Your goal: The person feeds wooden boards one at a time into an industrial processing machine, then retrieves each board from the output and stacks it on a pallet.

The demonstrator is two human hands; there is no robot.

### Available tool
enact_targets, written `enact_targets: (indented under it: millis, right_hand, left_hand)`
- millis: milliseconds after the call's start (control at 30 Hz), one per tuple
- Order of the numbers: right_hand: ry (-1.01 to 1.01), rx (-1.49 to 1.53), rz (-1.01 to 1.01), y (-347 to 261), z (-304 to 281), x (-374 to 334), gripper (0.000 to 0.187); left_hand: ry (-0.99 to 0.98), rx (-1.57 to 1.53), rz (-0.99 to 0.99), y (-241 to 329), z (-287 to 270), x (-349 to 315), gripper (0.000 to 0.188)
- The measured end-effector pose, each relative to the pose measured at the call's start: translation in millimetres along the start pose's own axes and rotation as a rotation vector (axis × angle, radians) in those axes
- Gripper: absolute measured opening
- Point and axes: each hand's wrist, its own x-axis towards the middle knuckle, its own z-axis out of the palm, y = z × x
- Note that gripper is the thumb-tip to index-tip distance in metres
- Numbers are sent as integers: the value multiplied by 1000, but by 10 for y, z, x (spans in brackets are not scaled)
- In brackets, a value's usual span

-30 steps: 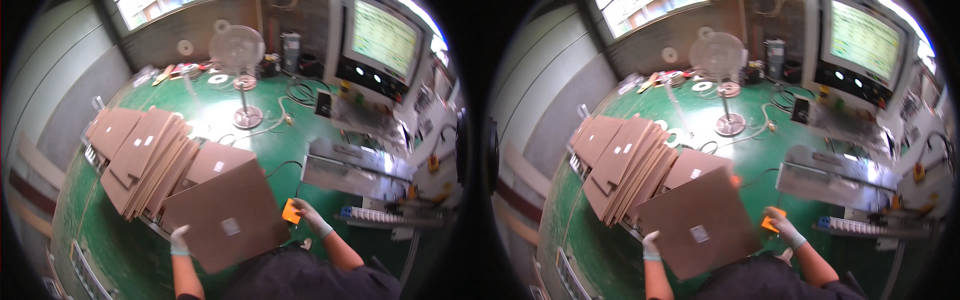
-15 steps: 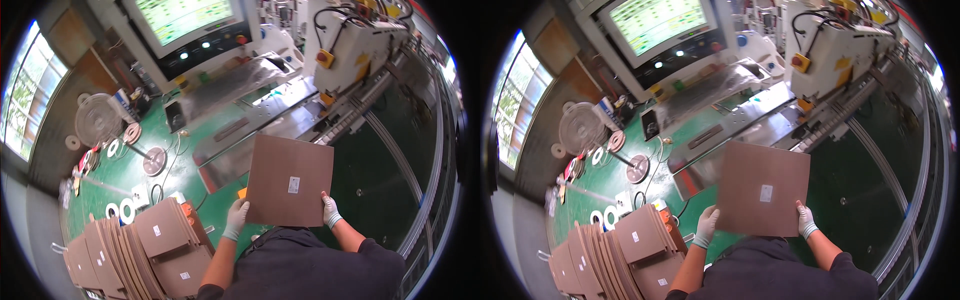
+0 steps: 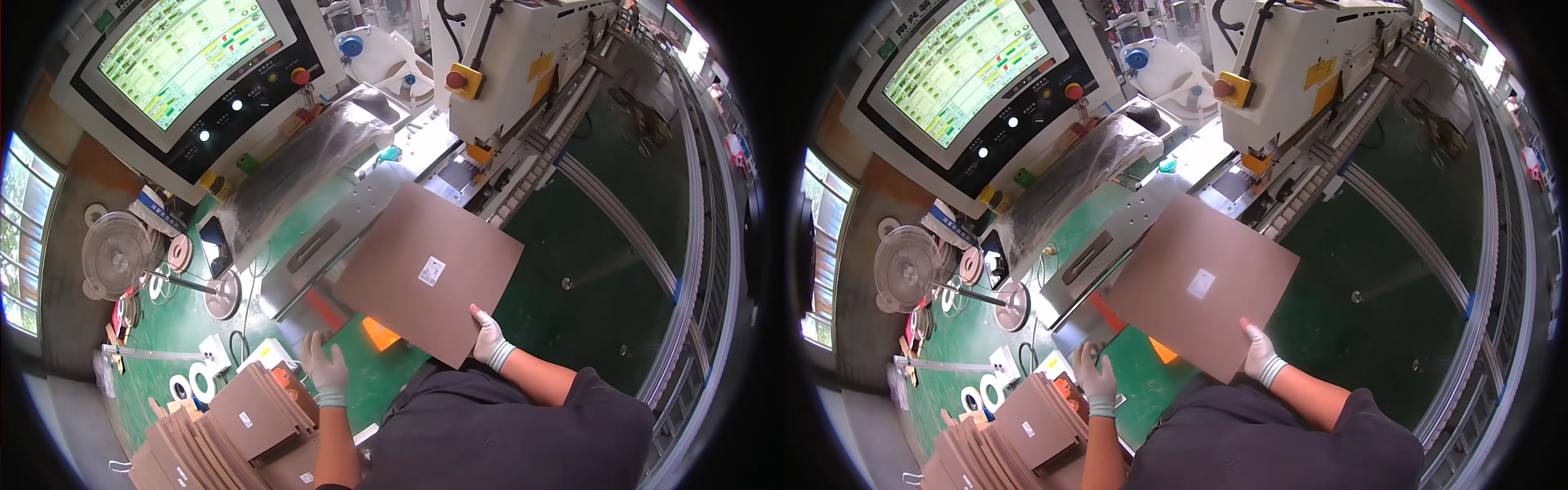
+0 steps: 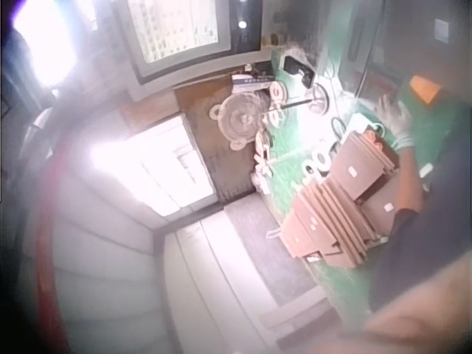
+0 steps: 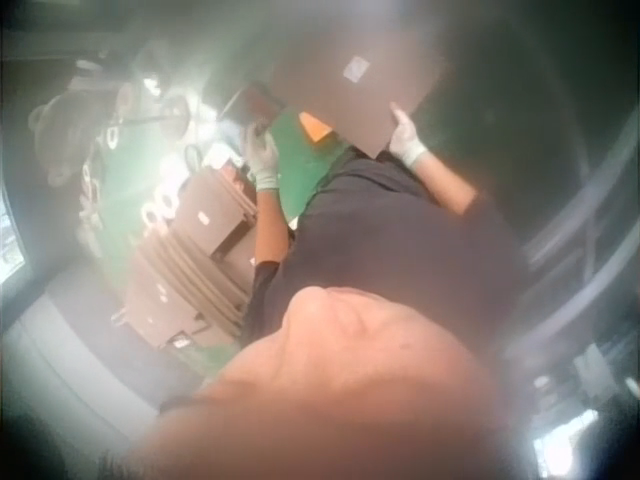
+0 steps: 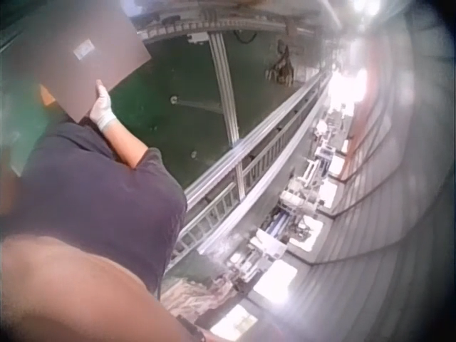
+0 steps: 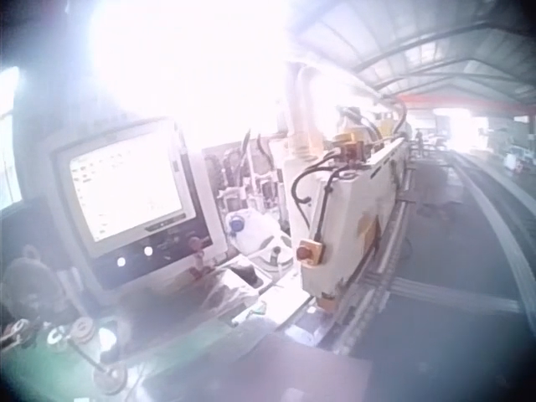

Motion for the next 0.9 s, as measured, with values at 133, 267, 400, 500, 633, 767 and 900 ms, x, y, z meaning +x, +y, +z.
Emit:
enact_targets:
  millis: [133, 267, 400, 500, 633, 767, 900]
  right_hand:
    - [35, 8, 119, -85, 257, 140, 52]
    - [6, -112, -30, 22, 128, 261, 56]
    - [-23, -382, -151, -40, -130, 188, 58]
    - [-1, -612, -143, -35, -212, 19, 57]
    - [91, -672, -152, 225, -212, -63, 51]
    - [93, -884, -70, 262, -396, 65, 46]
    - [121, -803, -283, 325, -680, 382, 47]
  left_hand:
    - [-350, 402, -81, -114, -4, 86, 90]
    - [-378, 520, -114, -180, 97, 70, 100]
    - [-405, 489, -130, -259, 147, 1, 111]
    - [-398, 482, -120, -278, 172, -15, 114]
    - [-385, 437, -68, -301, 154, -7, 114]
    - [-378, 438, -74, -256, 167, 40, 113]
    - [-372, 447, -111, -155, 148, 86, 103]
